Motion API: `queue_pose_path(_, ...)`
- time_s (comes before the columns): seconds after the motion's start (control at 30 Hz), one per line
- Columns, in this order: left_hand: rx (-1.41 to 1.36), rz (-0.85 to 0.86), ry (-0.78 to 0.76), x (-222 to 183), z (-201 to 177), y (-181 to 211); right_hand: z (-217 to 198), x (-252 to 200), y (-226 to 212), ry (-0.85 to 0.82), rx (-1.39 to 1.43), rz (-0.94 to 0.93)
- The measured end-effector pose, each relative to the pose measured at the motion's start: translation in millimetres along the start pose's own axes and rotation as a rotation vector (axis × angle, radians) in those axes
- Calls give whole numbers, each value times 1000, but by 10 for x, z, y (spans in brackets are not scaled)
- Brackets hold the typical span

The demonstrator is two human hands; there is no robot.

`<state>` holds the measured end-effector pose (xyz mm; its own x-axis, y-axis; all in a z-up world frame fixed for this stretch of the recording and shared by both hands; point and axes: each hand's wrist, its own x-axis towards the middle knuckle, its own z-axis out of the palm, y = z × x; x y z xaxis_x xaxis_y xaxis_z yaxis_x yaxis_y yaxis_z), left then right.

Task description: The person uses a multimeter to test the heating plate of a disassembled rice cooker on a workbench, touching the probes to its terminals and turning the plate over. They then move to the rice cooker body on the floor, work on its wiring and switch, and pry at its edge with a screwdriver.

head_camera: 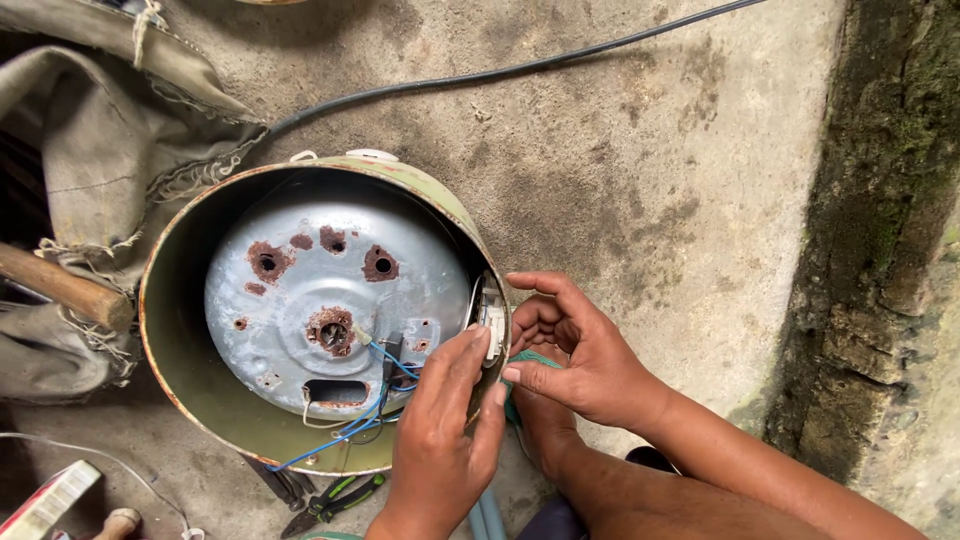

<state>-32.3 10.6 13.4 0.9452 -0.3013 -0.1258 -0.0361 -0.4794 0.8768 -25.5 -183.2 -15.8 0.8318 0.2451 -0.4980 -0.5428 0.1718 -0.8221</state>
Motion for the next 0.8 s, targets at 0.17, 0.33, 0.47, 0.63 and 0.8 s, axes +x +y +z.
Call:
queue_pose_path(0.17,176,51,55,-85,36,1,28,21,-28,-47,68,-6)
queue_pose_path(0.33,225,-37,156,-150,9,26,49,45,-119,-131,-2,-60)
queue_pose_path(0.47,155,-78,156,-173,-148,103,80,76,-98,-156,-77,-143)
queue_pose_path(0.63,81,-271,234,-211,-481,203,164,129,-152,-138,-420,-333)
queue_pose_path(0.8,33,-291,322,-279,-764,147,334,233,-289,-145,-535,-488)
